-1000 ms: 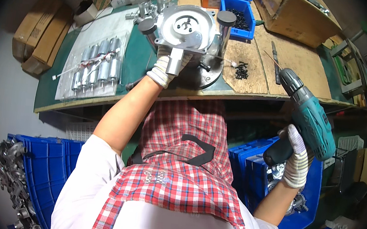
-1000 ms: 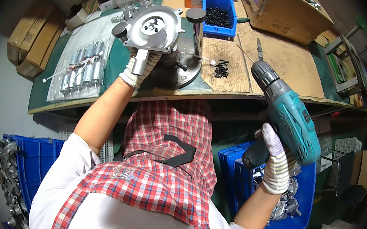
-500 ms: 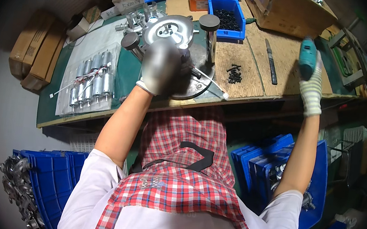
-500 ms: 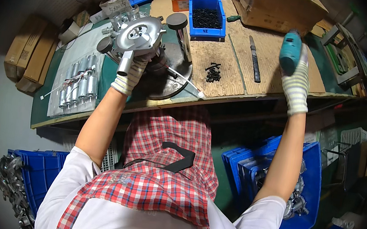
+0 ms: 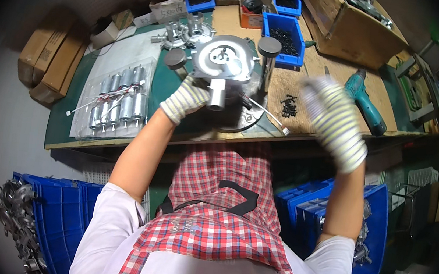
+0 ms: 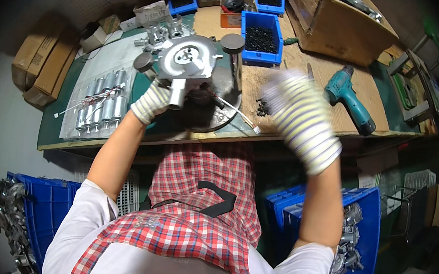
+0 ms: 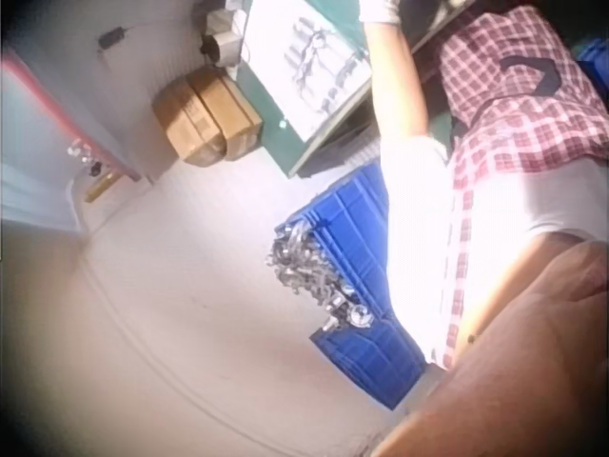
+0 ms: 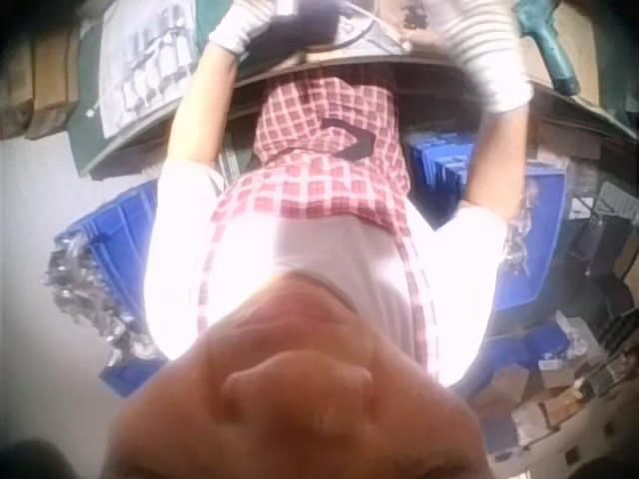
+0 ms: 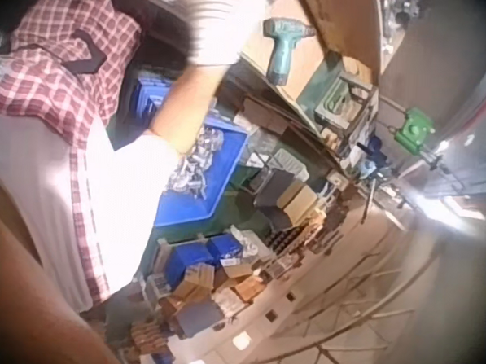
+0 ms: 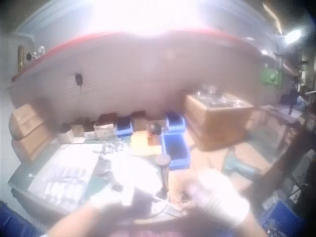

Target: The person assembles a metal housing with a cylindrical motor using a cordless drill and a bench vise. They insert screws, tighten them with the drill, and secure the assembly in the vise to check fit. The process repeats for multiple units, with finished assemblies placed on the workbench.

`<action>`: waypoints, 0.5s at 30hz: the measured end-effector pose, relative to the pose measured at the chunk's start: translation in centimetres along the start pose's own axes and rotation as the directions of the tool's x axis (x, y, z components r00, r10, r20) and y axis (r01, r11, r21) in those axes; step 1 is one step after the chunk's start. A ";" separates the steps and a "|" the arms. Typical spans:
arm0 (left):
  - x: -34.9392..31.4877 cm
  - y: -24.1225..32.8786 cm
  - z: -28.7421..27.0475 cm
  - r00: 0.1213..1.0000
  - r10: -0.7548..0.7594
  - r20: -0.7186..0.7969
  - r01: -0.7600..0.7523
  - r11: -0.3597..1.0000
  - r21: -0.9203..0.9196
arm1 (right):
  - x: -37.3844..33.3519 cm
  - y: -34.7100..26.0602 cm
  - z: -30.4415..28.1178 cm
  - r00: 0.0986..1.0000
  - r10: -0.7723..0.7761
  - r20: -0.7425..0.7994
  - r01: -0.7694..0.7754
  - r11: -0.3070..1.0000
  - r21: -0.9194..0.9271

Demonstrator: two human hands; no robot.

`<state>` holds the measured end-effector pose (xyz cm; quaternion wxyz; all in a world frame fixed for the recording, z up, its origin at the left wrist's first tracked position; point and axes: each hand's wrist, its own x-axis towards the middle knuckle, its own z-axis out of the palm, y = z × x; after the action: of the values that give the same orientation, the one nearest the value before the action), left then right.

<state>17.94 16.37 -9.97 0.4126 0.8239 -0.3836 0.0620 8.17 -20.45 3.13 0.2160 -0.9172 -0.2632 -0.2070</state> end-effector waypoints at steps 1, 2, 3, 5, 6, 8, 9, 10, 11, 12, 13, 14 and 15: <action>0.7 -0.1 0.3 0.999 0.030 -0.027 -0.033 0.993 -0.109 | -0.2 -3.6 1.8 0.984 -0.176 0.004 0.174 0.975 0.140; 1.4 0.0 0.8 0.998 -0.049 -0.035 0.036 0.953 -0.299 | -0.3 -7.3 2.5 0.944 -0.167 0.283 0.056 0.930 0.363; 2.3 0.3 1.3 0.993 -0.115 -0.037 0.084 0.875 -0.476 | -0.2 -9.9 4.7 0.790 -0.273 0.549 0.086 0.936 0.341; 4.9 2.6 2.1 0.984 -0.166 0.064 0.177 0.946 -0.271 | -1.4 -13.2 10.4 0.758 -0.359 0.545 0.166 0.914 0.371; 5.9 4.4 1.8 0.976 -0.149 0.160 0.117 0.974 0.195 | -0.9 -14.4 12.4 0.740 -0.301 0.601 0.120 0.939 0.323; 5.5 3.6 1.6 0.974 -0.184 0.132 0.157 0.968 0.194 | 1.0 -17.2 16.3 0.778 -0.120 0.617 -0.028 0.974 0.225; 6.0 4.5 1.3 0.970 -0.190 0.151 0.152 0.960 0.235 | 2.5 -17.6 17.7 0.726 -0.035 0.686 -0.114 0.979 0.170; 6.1 5.5 0.8 0.965 -0.205 0.163 0.154 0.948 0.279 | 3.9 -18.0 18.8 0.710 -0.062 0.701 -0.065 0.986 0.153; 5.8 3.8 1.4 0.975 -0.177 0.137 0.128 0.943 0.307 | 4.8 -18.3 19.9 0.693 -0.085 0.716 -0.017 0.991 0.134; 6.2 4.0 2.0 0.960 -0.206 0.191 0.098 0.881 0.462 | 4.7 -18.2 22.6 0.812 -0.102 0.574 -0.019 0.979 0.201; 6.5 4.2 2.4 0.941 -0.237 0.240 0.047 0.796 0.603 | 4.3 -17.5 25.4 0.904 -0.114 0.412 -0.002 0.963 0.270; 7.0 5.2 3.0 0.878 -0.344 0.332 -0.074 0.587 0.806 | 4.0 -17.0 27.3 0.967 -0.098 0.234 0.018 0.947 0.320; 6.8 4.5 3.2 0.883 -0.343 0.321 -0.106 0.519 0.848 | 3.7 -17.4 27.2 0.968 -0.053 0.245 -0.023 0.954 0.298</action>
<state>18.90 8.49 -6.35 -0.1374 0.9339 -0.3296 0.0183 8.32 8.15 -12.40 0.3157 -0.8907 -0.3235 -0.0493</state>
